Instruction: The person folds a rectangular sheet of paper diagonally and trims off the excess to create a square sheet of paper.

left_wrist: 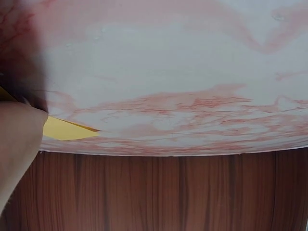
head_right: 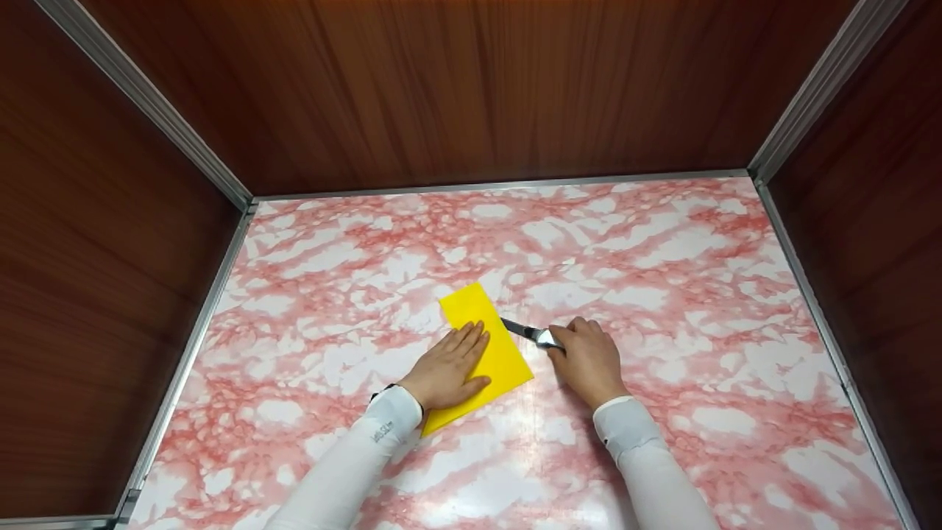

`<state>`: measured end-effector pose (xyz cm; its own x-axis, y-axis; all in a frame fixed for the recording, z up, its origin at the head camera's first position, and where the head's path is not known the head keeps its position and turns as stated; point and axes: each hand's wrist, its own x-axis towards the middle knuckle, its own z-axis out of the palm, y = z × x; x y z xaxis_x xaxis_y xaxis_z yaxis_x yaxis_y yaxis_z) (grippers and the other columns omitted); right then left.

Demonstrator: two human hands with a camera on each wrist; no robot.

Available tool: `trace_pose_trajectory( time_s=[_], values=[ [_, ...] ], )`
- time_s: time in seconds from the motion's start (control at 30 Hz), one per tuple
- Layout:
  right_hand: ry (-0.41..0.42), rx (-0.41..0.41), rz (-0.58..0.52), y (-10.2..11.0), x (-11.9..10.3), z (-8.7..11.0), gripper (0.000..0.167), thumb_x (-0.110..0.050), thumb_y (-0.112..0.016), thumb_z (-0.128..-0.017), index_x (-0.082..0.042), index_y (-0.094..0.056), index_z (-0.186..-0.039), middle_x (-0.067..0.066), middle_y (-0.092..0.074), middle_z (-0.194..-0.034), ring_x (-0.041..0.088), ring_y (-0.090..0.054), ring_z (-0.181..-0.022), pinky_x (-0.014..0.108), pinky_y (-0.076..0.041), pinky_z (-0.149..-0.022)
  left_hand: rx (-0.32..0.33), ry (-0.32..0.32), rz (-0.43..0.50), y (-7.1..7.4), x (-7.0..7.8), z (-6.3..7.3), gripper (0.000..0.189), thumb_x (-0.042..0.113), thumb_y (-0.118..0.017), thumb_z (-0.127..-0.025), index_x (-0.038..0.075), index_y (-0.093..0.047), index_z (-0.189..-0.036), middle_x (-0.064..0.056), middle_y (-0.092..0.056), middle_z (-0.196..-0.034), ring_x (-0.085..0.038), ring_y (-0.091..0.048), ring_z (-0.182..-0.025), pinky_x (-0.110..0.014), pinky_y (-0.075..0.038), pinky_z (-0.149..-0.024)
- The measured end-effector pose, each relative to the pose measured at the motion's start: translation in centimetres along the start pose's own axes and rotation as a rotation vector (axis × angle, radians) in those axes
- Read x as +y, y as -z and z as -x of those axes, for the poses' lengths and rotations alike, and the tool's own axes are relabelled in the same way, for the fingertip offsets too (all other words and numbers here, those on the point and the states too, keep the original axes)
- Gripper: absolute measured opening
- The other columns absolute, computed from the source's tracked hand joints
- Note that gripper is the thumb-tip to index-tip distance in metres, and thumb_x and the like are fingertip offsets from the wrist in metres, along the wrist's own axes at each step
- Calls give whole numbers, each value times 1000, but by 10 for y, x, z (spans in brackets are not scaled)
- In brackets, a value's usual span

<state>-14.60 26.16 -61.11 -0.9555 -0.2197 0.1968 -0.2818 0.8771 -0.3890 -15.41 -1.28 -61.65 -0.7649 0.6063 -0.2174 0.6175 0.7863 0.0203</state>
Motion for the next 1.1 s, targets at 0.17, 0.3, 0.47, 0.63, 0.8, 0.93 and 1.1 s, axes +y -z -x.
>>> trace_pose_trajectory(
  time_s=[0.17, 0.3, 0.47, 0.63, 0.8, 0.93, 1.1],
  values=[
    [9, 6, -15, 0, 0, 0, 37, -23, -78, -83, -15, -71, -118, 1, -55, -89, 23, -49, -79, 39, -39, -66, 9, 61, -15, -1, 1, 2, 79, 66, -30, -96, 19, -13, -158, -6, -5, -163, -23, -4, -148, -41, -5, -117],
    [14, 9, -17, 0, -1, 0, 36, -23, -79, -82, -15, -72, -117, 0, -55, -89, 22, -49, -78, 38, -39, -65, 18, 116, -34, 0, 5, 4, 86, 70, -31, -94, 13, -16, -157, -9, -9, -162, -24, -8, -147, -42, -7, -117],
    [16, -6, -8, 0, -1, -1, 37, -24, -78, -83, -15, -72, -118, 0, -55, -89, 22, -49, -78, 38, -39, -65, 13, 141, -45, 2, 7, 7, 91, 70, -29, -94, 5, -15, -156, -11, -8, -162, -23, -7, -147, -40, -8, -117],
    [24, -14, 5, 0, -2, -3, 37, -24, -78, -82, -15, -72, -118, 2, -56, -90, 23, -49, -78, 39, -41, -65, 4, 132, -42, 4, 6, 8, 90, 70, -29, -94, 6, -13, -156, -11, -7, -162, -23, -5, -147, -40, -7, -117],
    [13, -38, 18, -1, -6, -7, 38, -26, -77, -84, -16, -71, -120, 1, -55, -89, 22, -48, -77, 38, -40, -65, 5, 124, -43, 5, 6, 7, 90, 70, -27, -94, 6, -14, -156, -10, -8, -162, -22, -6, -147, -38, -8, -117],
    [3, -57, 19, -2, -9, -12, 40, -27, -77, -84, -16, -70, -122, 1, -54, -90, 22, -48, -79, 37, -40, -65, 0, 118, -41, 6, 7, 7, 89, 70, -27, -95, 7, -15, -156, -10, -8, -162, -22, -6, -147, -37, -8, -117],
    [-6, -74, 27, -4, -13, -21, 39, -28, -77, -84, -16, -70, -121, 2, -55, -92, 24, -50, -84, 40, -42, -67, -11, 115, -37, 7, 8, 6, 88, 68, -28, -95, 6, -13, -156, -10, -7, -162, -22, -5, -148, -38, -7, -117]
  ],
)
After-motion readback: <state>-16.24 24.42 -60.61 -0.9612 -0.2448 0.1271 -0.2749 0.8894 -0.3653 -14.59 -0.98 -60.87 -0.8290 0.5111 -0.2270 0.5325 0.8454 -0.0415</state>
